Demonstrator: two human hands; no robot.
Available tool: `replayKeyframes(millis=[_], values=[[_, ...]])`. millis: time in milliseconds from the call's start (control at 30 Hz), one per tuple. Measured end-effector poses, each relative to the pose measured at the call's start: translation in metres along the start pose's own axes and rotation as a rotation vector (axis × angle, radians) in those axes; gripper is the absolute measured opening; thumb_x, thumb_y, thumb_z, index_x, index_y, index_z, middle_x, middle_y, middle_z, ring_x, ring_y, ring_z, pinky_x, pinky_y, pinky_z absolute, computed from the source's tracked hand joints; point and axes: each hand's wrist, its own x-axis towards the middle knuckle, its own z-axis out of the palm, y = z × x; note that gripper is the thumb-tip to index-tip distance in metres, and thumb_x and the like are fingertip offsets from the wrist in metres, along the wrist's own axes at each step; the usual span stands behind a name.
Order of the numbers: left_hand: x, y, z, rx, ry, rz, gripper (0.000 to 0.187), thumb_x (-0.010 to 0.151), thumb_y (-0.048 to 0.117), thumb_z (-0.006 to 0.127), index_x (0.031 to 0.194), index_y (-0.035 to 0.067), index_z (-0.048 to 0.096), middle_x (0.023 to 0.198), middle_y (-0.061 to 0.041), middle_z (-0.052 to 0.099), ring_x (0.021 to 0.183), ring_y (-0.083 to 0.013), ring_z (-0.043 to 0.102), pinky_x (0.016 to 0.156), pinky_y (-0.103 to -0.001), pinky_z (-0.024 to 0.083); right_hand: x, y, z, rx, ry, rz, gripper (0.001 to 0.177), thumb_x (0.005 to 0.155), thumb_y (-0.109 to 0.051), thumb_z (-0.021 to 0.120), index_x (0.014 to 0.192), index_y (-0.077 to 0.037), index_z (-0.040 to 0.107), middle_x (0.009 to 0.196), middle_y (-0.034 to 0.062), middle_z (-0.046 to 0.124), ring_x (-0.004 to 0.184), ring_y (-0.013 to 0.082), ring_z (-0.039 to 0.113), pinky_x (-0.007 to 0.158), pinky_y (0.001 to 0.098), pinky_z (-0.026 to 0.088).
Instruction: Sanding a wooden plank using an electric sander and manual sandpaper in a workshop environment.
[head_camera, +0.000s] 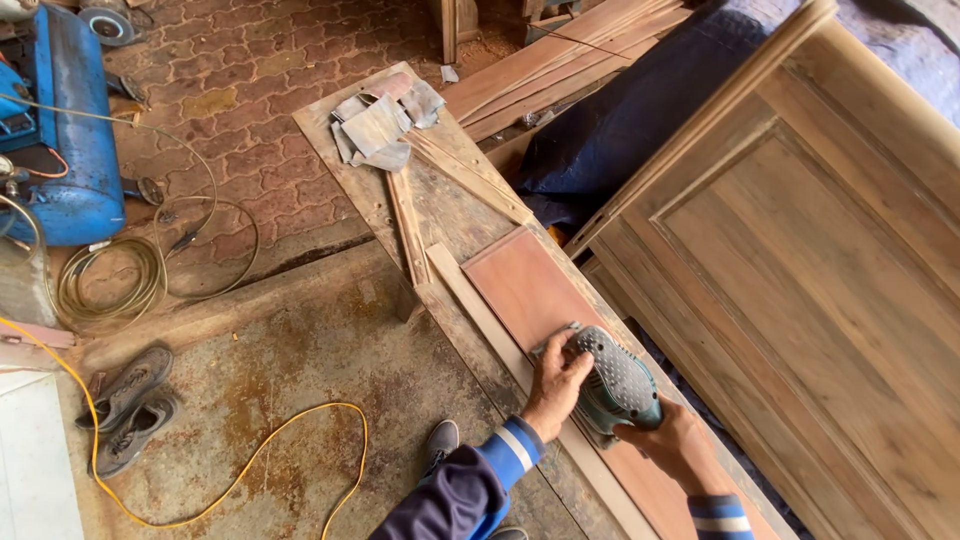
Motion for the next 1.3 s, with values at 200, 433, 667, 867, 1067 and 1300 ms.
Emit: replayKeyframes(millis=[200, 433, 667, 867, 1067, 1300], values=[[0.047, 0.057, -0.062, 0.16, 0.017, 0.02, 0.054, 0.095, 0.035, 0.06, 0.142, 0.01, 0.048, 0.13, -0.008, 0.059, 0.12, -0.0178, 0.058, 0.104, -0.036, 0.049, 0.042, -0.084, 0.01, -0.097, -0.016, -0.046, 0.042, 0.07, -0.039, 0.086, 0.101, -0.013, 0.075, 0.067, 0.0065, 0.075, 0.059, 0.0178, 0.072, 0.06, 0.0367, 0.056], [0.107, 0.094, -0.12, 0.226, 0.103, 0.102, 0.048, 0.098, 0.041, 0.06, 0.129, 0.005, 0.055, 0.113, -0.008, 0.063, 0.103, -0.0175, 0.061, 0.09, -0.035, 0.054, 0.091, -0.158, 0.024, -0.13, -0.017, -0.153, 0.043, 0.07, -0.04, 0.086, 0.098, -0.01, 0.073, 0.065, 0.0075, 0.073, 0.055, 0.0194, 0.07, 0.058, 0.0389, 0.055], [0.142, 0.127, -0.155, 0.259, 0.228, 0.248, 0.046, 0.098, 0.041, 0.065, 0.122, 0.002, 0.058, 0.101, -0.006, 0.063, 0.091, -0.0158, 0.059, 0.08, -0.032, 0.053, 0.122, -0.219, 0.03, -0.156, -0.002, -0.253, 0.039, 0.071, -0.038, 0.086, 0.09, -0.006, 0.073, 0.06, 0.0081, 0.071, 0.053, 0.0202, 0.07, 0.057, 0.0384, 0.055], [0.156, 0.128, -0.155, 0.232, 0.239, 0.273, 0.045, 0.096, 0.041, 0.066, 0.119, 0.003, 0.058, 0.101, -0.005, 0.063, 0.091, -0.0152, 0.06, 0.079, -0.032, 0.054, 0.124, -0.232, 0.022, -0.117, -0.008, -0.23, 0.038, 0.072, -0.035, 0.086, 0.092, -0.005, 0.074, 0.063, 0.0091, 0.073, 0.056, 0.02, 0.073, 0.06, 0.0375, 0.058], [0.158, 0.123, -0.115, 0.297, 0.139, 0.241, 0.047, 0.097, 0.041, 0.063, 0.127, 0.006, 0.059, 0.112, -0.01, 0.065, 0.1, -0.0203, 0.062, 0.084, -0.037, 0.055, 0.125, -0.19, 0.008, -0.064, 0.058, -0.184, 0.037, 0.07, -0.03, 0.087, 0.095, -0.004, 0.077, 0.068, 0.0081, 0.076, 0.061, 0.0175, 0.073, 0.062, 0.0358, 0.058], [0.194, 0.113, -0.085, 0.381, 0.028, 0.186, 0.056, 0.094, 0.044, 0.065, 0.136, 0.008, 0.058, 0.121, -0.015, 0.068, 0.107, -0.0249, 0.066, 0.088, -0.041, 0.057, 0.14, -0.168, -0.012, -0.023, 0.077, -0.031, 0.034, 0.07, -0.026, 0.089, 0.092, -0.001, 0.079, 0.068, 0.0101, 0.075, 0.059, 0.0173, 0.07, 0.059, 0.0356, 0.056]])
